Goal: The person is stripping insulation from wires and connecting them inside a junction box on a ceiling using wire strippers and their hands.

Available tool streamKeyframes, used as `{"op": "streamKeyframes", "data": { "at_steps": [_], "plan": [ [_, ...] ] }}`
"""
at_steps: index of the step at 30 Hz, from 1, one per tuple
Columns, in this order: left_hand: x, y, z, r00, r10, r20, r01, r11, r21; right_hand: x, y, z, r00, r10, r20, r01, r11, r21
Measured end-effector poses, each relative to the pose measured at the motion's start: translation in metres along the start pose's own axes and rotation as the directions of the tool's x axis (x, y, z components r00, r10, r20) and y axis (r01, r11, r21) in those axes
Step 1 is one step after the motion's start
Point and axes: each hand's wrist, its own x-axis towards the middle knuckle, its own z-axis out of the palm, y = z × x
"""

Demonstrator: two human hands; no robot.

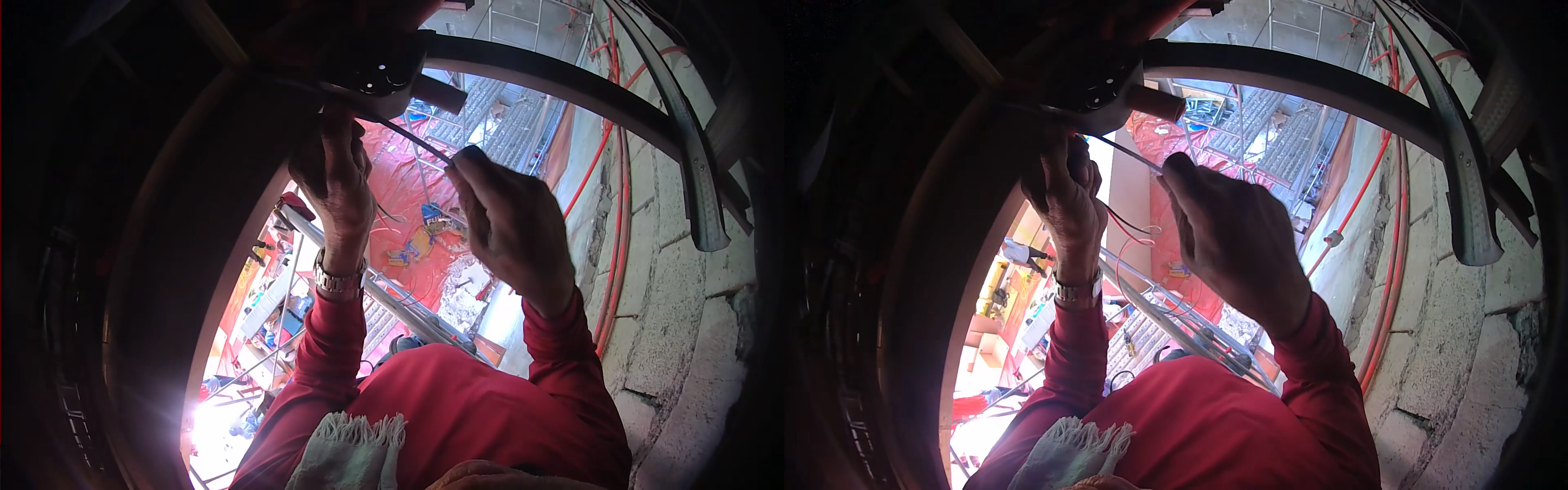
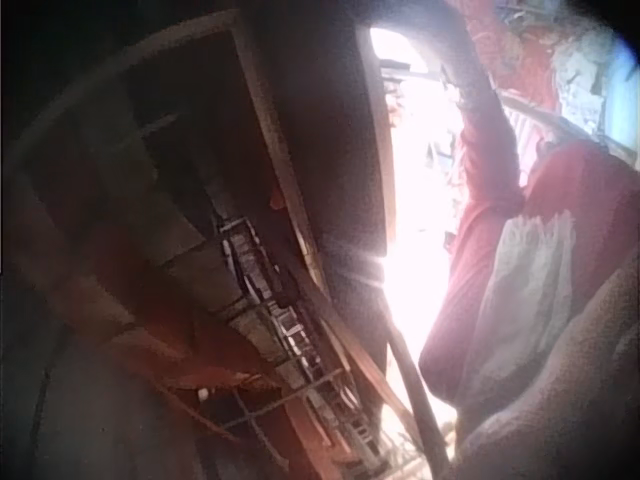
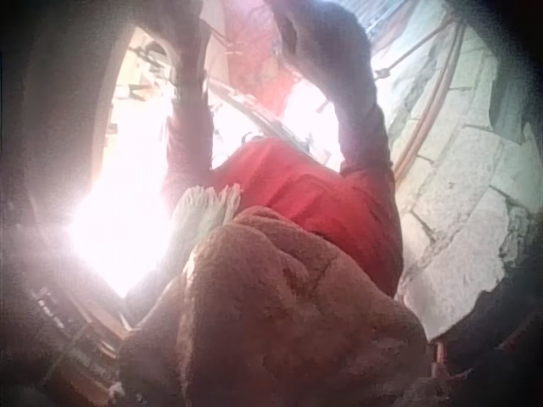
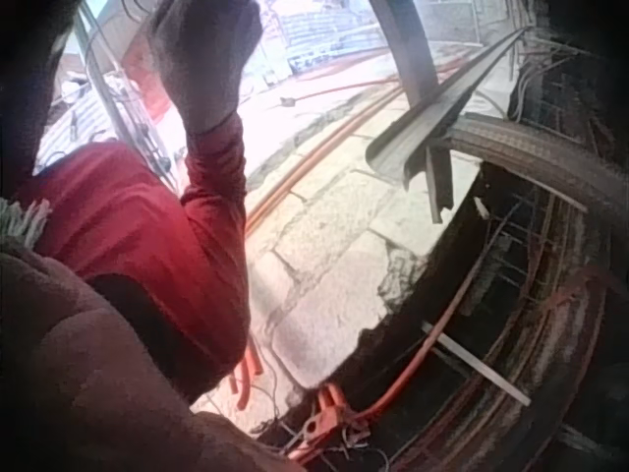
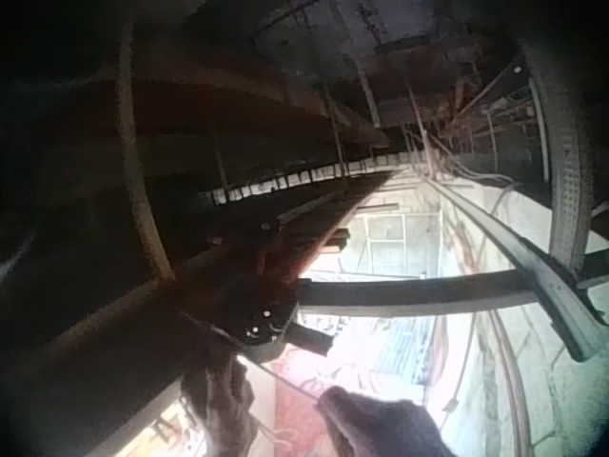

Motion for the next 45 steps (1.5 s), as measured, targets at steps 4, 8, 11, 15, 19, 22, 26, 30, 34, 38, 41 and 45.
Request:
{"op": "streamKeyframes", "data": {
  "at_steps": [4,8,11,15,19,22,26,30,34,38,41,45],
  "plan": [
    [0.006,-0.02,-0.013,0.883,0.429,0.188,-0.462,0.73,0.503,0.007,0.008,-0.005,0.998,-0.066,0.002,0.066,0.994,-0.086],
    [0.002,-0.017,-0.003,0.928,0.354,0.118,-0.373,0.858,0.353,-0.006,0.039,0.038,0.991,-0.043,-0.123,0.056,0.993,0.108],
    [-0.002,0.005,0.01,0.986,-0.143,0.083,0.163,0.928,-0.336,-0.014,0.044,0.069,0.995,0.012,-0.103,0.017,0.96,0.28],
    [-0.002,0.006,0.008,0.991,-0.135,-0.011,0.126,0.946,-0.297,-0.004,0.015,0.045,0.928,-0.137,-0.347,0.184,0.977,0.109],
    [0.0,0.004,0.012,0.991,-0.12,0.061,0.135,0.92,-0.369,0.008,0.026,0.047,0.963,-0.128,-0.239,0.14,0.989,0.036],
    [-0.002,0.0,0.013,0.989,-0.134,0.059,0.147,0.905,-0.399,0.019,0.034,0.062,0.948,-0.184,-0.259,0.202,0.978,0.044],
    [-0.001,-0.002,0.01,0.993,-0.107,0.041,0.115,0.915,-0.386,0.034,0.028,0.078,0.953,-0.172,-0.249,0.172,0.985,-0.019],
    [0.0,-0.004,0.013,0.991,-0.1,0.083,0.124,0.919,-0.375,0.039,0.025,0.074,0.945,-0.208,-0.253,0.2,0.978,-0.055],
    [-0.002,-0.005,0.01,0.998,-0.045,0.053,0.059,0.944,-0.323,0.037,0.023,0.067,0.962,-0.193,-0.192,0.198,0.98,0.007],
    [0.0,-0.005,0.015,0.997,-0.073,0.001,0.068,0.934,-0.35,0.03,0.042,0.081,0.96,-0.221,-0.172,0.224,0.975,0.0],
    [0.0,-0.002,0.017,0.994,-0.108,0.02,0.108,0.926,-0.361,-0.004,0.072,0.091,0.959,-0.204,-0.199,0.221,0.973,0.067],
    [-0.003,-0.006,0.014,0.992,-0.107,0.061,0.121,0.936,-0.332,-0.047,0.089,0.098,0.967,-0.149,-0.207,0.176,0.977,0.121]
  ]
}}
